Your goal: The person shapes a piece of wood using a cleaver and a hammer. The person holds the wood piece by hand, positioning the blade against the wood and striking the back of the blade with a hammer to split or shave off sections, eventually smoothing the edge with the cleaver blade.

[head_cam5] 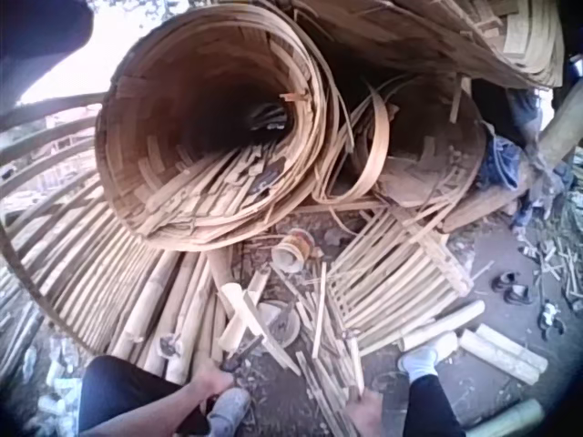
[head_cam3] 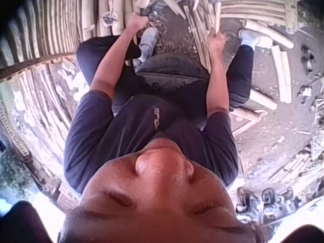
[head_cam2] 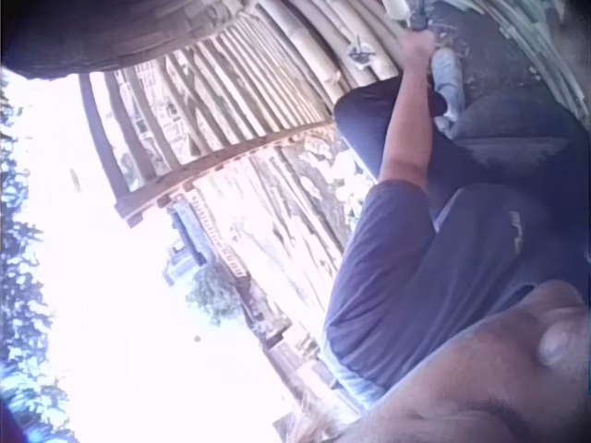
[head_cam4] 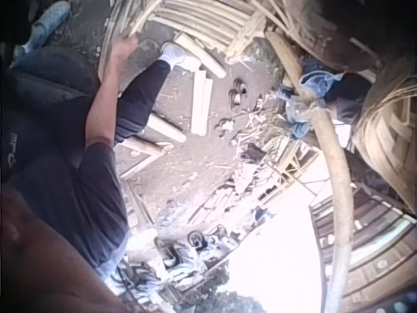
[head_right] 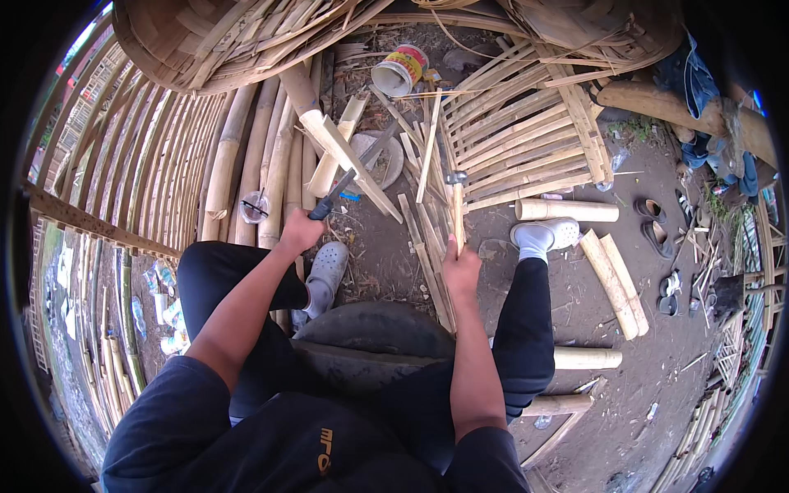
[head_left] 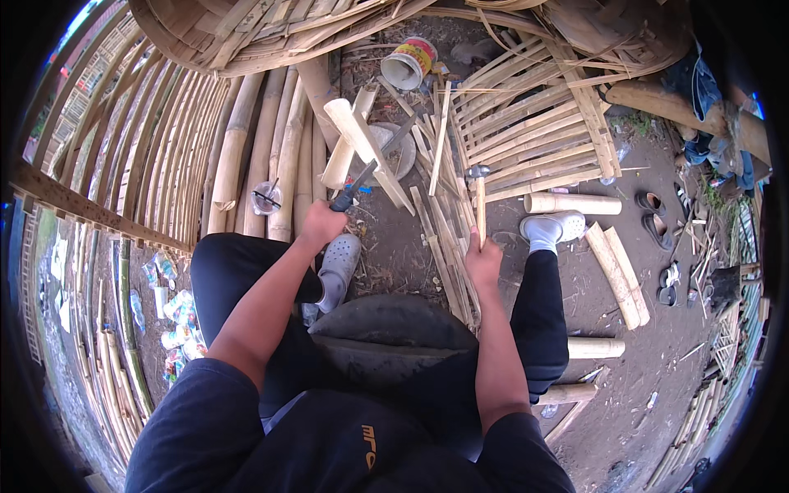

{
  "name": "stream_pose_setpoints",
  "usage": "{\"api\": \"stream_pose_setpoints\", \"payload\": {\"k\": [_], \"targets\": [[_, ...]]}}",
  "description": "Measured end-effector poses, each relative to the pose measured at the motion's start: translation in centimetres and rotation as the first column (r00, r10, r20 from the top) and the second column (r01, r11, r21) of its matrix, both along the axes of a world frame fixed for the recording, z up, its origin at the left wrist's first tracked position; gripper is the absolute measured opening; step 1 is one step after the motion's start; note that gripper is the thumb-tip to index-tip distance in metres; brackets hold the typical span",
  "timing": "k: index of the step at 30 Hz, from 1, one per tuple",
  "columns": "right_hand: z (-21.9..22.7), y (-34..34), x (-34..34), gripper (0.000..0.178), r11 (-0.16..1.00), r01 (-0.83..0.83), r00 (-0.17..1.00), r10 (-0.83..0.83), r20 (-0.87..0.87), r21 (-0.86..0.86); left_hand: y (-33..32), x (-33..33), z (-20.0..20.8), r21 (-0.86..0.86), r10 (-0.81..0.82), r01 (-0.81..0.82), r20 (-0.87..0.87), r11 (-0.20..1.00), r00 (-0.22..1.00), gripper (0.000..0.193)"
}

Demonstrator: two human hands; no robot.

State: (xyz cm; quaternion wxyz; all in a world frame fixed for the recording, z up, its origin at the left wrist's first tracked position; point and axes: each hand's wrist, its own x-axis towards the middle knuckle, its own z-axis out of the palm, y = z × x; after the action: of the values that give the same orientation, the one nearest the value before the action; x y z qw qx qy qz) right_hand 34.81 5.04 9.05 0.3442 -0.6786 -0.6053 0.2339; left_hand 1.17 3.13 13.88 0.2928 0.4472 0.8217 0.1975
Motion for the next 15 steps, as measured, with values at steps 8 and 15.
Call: {"api": "stream_pose_setpoints", "payload": {"k": [8,15], "targets": [[3.7,0.0,-2.0,0.045,0.99,-0.139,0.99,0.139,-0.036,0.017,0.0,0.7,-0.1,-0.086,-0.178,0.168,-0.139,0.982,0.974,0.029],[4.5,0.4,-3.0,0.043,0.986,-0.163,0.987,0.163,0.001,-0.016,-0.1,1.5,-0.6,-0.079,-0.244,0.233,-0.184,0.969,0.952,0.031]]}}
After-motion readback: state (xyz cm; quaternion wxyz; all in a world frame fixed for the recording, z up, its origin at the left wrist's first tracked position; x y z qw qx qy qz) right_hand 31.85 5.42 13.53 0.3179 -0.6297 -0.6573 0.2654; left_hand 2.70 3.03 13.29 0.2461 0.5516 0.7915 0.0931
